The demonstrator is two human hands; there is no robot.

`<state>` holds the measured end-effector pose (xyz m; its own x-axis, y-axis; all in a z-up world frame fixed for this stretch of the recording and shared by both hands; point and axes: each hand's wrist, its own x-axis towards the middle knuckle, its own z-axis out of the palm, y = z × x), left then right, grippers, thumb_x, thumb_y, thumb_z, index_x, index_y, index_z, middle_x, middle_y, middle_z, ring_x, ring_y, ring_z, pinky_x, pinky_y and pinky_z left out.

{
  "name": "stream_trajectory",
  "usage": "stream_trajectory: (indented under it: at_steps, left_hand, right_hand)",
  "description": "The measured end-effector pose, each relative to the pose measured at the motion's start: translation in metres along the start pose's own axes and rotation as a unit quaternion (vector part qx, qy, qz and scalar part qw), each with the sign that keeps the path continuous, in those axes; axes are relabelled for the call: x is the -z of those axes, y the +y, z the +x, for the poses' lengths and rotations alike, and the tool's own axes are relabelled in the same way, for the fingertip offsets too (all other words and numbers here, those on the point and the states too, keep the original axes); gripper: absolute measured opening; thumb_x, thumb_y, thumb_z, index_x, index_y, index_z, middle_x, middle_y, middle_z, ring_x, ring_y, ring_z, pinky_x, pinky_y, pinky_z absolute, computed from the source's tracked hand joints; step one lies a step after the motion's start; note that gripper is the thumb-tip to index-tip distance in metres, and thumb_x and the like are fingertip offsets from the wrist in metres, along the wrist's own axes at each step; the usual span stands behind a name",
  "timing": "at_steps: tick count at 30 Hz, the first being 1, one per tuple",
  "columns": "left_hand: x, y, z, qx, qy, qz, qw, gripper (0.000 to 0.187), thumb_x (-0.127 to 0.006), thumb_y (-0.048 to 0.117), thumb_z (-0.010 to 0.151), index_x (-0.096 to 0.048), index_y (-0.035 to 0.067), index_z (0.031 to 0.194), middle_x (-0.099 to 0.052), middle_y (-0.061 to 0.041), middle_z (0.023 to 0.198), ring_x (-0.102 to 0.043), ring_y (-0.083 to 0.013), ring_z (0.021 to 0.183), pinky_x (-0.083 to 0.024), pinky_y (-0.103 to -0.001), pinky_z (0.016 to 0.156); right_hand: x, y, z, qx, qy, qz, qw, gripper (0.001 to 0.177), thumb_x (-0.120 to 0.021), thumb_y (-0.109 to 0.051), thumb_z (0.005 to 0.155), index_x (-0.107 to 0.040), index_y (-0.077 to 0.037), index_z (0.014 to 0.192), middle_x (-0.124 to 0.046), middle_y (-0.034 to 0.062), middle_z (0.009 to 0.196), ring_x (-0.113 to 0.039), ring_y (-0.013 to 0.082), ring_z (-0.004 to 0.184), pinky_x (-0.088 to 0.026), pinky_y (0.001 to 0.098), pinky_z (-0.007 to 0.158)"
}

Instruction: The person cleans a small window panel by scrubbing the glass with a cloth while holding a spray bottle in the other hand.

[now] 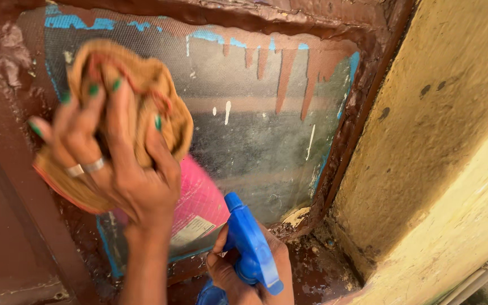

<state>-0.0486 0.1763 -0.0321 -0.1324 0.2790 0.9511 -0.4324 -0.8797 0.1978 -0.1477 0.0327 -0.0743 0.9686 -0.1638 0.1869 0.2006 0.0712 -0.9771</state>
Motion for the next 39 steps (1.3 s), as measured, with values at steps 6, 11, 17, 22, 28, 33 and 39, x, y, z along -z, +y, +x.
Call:
stream_trajectory:
  at_steps: [6,11,17,22,28,33,39]
  left_hand:
    - [0.022,0.015,-0.047,0.034,-0.030,0.100,0.994,0.051,-0.052,0.041,0.110,-0.064,0.000,0.137,-0.055,-0.021,0.131,-0.042,-0.0451,0.138,-0.025,-0.059,0.124]
    - [-0.023,-0.004,0.026,-0.020,0.002,0.069,0.997,0.050,-0.048,0.028,0.111,-0.053,-0.004,0.150,-0.045,-0.020,0.156,-0.040,-0.0434,0.149,-0.026,-0.065,0.127]
    - [-0.025,-0.007,0.039,-0.052,0.030,-0.012,0.998,0.044,-0.048,0.026,0.117,-0.051,0.001,0.153,-0.051,-0.018,0.154,-0.043,-0.0365,0.148,-0.030,-0.051,0.130]
    - [-0.004,-0.010,-0.016,-0.037,0.020,0.042,0.998,0.046,-0.051,0.034,0.119,-0.060,-0.001,0.149,-0.056,-0.017,0.150,-0.047,-0.0378,0.150,-0.021,-0.061,0.129]
    - [-0.005,-0.004,0.001,-0.032,0.033,-0.005,0.999,0.053,-0.043,0.037,0.116,-0.059,-0.004,0.146,-0.051,-0.022,0.150,-0.043,-0.0415,0.149,-0.018,-0.061,0.125]
    - [-0.025,-0.006,0.044,-0.060,0.034,0.003,0.998,0.048,-0.049,0.031,0.117,-0.060,-0.002,0.149,-0.055,-0.020,0.151,-0.042,-0.0425,0.148,-0.027,-0.061,0.127]
    - [-0.020,-0.005,-0.045,-0.055,0.001,0.069,0.996,0.035,-0.060,0.030,0.111,-0.070,0.004,0.133,-0.062,-0.013,0.142,-0.048,-0.0353,0.144,-0.028,-0.063,0.128]
  right_hand:
    - [0.005,0.000,-0.006,-0.003,-0.003,0.022,1.000,0.025,-0.072,0.013,0.065,-0.066,-0.001,0.084,-0.064,0.0068,0.061,-0.064,0.0139,0.054,-0.052,0.0272,0.054]
    - [0.011,-0.001,0.002,0.013,0.011,0.022,1.000,0.017,-0.071,0.011,0.068,-0.067,0.001,0.081,-0.063,0.0073,0.061,-0.063,0.0143,0.051,-0.050,0.0279,0.052]
    - [0.016,0.008,0.016,-0.031,0.031,0.007,0.999,0.016,-0.066,0.008,0.068,-0.066,-0.001,0.082,-0.063,0.0083,0.058,-0.063,0.0147,0.048,-0.049,0.0287,0.050]
    - [0.021,0.009,0.010,0.006,-0.003,0.017,1.000,0.021,-0.070,0.009,0.067,-0.068,-0.001,0.084,-0.066,0.0075,0.059,-0.064,0.0139,0.050,-0.050,0.0282,0.052]
    - [0.027,0.001,0.015,-0.031,0.014,-0.021,0.999,0.023,-0.075,0.008,0.065,-0.069,-0.004,0.084,-0.064,0.0079,0.056,-0.063,0.0149,0.049,-0.050,0.0281,0.052]
    - [0.033,0.004,0.030,-0.009,0.003,-0.015,1.000,0.021,-0.069,0.010,0.066,-0.067,-0.002,0.083,-0.065,0.0082,0.055,-0.065,0.0156,0.049,-0.050,0.0284,0.051]
    - [0.034,0.008,0.025,-0.030,0.000,-0.024,0.999,0.021,-0.078,0.004,0.066,-0.068,-0.004,0.083,-0.065,0.0078,0.057,-0.065,0.0149,0.050,-0.053,0.0280,0.053]
